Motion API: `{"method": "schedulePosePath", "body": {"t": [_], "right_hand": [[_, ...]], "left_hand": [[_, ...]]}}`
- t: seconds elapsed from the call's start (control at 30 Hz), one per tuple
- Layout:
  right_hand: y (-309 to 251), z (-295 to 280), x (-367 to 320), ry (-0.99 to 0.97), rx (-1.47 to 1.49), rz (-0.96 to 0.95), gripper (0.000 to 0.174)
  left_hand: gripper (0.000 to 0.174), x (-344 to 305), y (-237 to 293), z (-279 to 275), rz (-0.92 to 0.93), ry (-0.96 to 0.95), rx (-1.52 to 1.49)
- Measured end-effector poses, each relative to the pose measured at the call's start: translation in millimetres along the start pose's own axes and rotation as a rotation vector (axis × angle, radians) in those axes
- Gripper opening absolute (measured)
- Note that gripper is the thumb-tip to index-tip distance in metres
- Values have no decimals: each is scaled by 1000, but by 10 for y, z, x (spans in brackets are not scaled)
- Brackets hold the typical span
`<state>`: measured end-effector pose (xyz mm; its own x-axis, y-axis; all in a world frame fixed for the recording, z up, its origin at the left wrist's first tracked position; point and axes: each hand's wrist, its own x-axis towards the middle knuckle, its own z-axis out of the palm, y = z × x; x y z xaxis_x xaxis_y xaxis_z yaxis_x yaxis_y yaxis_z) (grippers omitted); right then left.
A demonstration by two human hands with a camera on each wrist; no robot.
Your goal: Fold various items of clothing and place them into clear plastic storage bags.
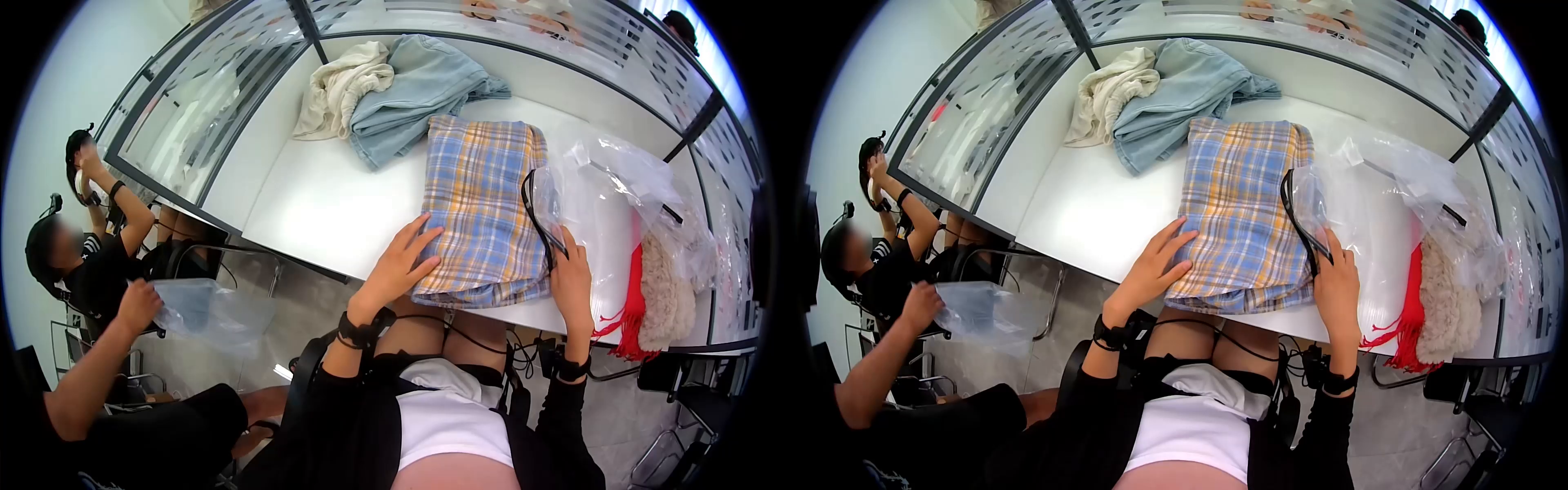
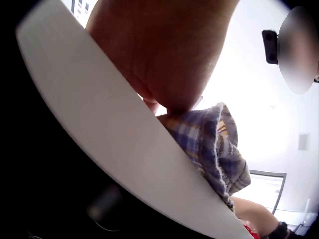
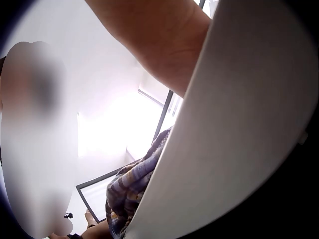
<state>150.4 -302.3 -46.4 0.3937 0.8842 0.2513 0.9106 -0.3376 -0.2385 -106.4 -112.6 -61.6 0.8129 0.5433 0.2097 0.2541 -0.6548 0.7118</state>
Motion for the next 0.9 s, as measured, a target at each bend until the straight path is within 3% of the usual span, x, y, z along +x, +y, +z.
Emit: {"method": "schedulePosePath", "body": {"t": [0.33, 0.43, 0.63, 0.9], "right_hand": [[2, 10, -15, 22, 10, -17, 44], [33, 46, -12, 63, -32, -46, 59], [-37, -13, 21, 19, 87, 26, 46], [-31, 63, 16, 41, 38, 51, 48]], "left_hand": [[45, -6, 31, -3, -15, 2, 11], [45, 4, 28, -5, -3, 19, 2], [46, 2, 73, -26, -48, -9, -3], [47, 30, 71, -53, -41, -15, -9]]}}
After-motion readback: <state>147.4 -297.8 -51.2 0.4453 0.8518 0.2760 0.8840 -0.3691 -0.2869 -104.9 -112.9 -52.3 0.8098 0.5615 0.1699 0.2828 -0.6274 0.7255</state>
